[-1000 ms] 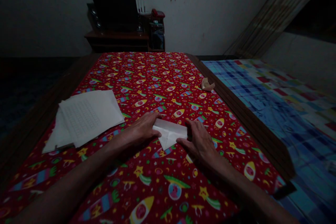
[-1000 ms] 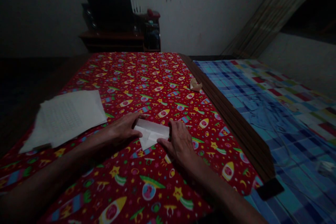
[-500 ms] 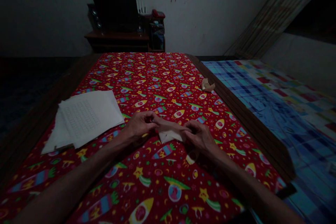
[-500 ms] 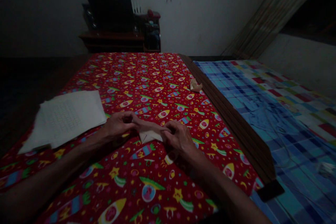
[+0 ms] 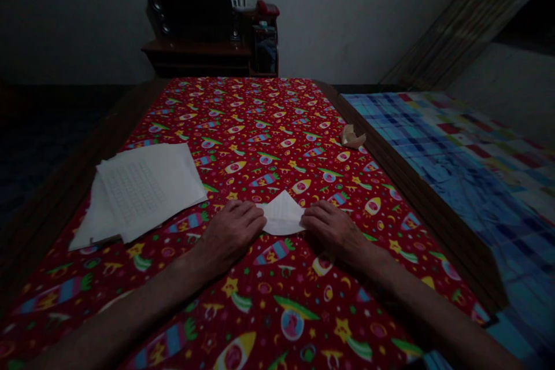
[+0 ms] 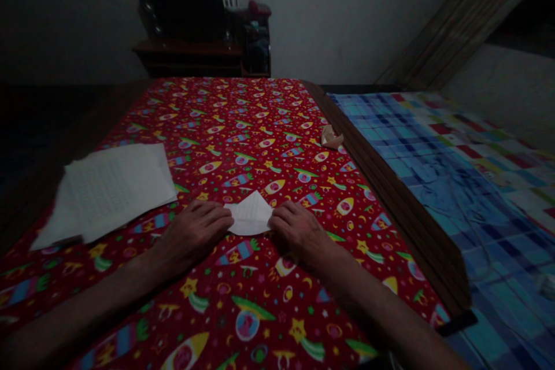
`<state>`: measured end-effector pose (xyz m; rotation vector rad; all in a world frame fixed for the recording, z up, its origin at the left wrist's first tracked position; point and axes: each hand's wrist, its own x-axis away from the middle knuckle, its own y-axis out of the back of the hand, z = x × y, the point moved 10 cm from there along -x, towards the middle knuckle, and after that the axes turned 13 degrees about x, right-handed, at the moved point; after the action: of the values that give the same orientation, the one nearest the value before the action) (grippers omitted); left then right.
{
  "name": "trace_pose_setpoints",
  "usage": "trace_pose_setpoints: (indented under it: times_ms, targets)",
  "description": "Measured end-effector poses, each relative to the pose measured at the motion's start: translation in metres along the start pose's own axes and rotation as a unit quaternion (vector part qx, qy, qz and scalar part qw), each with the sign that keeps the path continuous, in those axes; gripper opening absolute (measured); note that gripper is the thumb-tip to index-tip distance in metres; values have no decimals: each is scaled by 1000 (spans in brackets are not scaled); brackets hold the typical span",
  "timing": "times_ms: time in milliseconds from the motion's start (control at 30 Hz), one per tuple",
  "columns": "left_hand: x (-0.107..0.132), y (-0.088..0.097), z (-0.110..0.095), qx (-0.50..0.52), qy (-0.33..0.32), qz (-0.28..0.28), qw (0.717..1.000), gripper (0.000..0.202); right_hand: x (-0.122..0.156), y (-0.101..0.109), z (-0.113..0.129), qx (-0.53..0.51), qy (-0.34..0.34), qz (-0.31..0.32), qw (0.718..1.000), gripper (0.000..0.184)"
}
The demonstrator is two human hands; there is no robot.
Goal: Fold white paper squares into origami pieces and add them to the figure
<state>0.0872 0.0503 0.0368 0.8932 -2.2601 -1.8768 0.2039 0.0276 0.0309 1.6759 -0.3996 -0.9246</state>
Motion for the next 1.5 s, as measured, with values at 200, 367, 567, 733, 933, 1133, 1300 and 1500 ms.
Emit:
trace_pose_setpoints:
  times_ms: [200,367,567,733,933,1133,1300,1500]
  targets:
    - [4,3,34,203,110,-68,971,21,9,6,-26,-111,-138,-25,984,21]
    - [5,-2,54,234,165,-84,955,21,15,0,-38,-152,-224,-9,963,25]
    - [-2,-3,54,157,183,-72,968,22,17,-4,-42,-123,-278,5,953,29]
    - [-9,-1,52,76,186,-55,978,26,13,0,-36,-72,-275,14,959,24]
    - [-16,-1,45,-16,165,-24,986,30,11,-1,-31,-37,-247,24,968,24]
    - [-19,4,38,-43,150,-46,987,18,11,-6,-32,-44,-250,47,966,23]
    - [-19,-13,-6,25,-39,1,999,27,10,-5,-32,-45,-257,57,964,21]
    - [-9,-35,-24,93,-5,70,993,47,11,-5,-33,-51,-264,42,962,19]
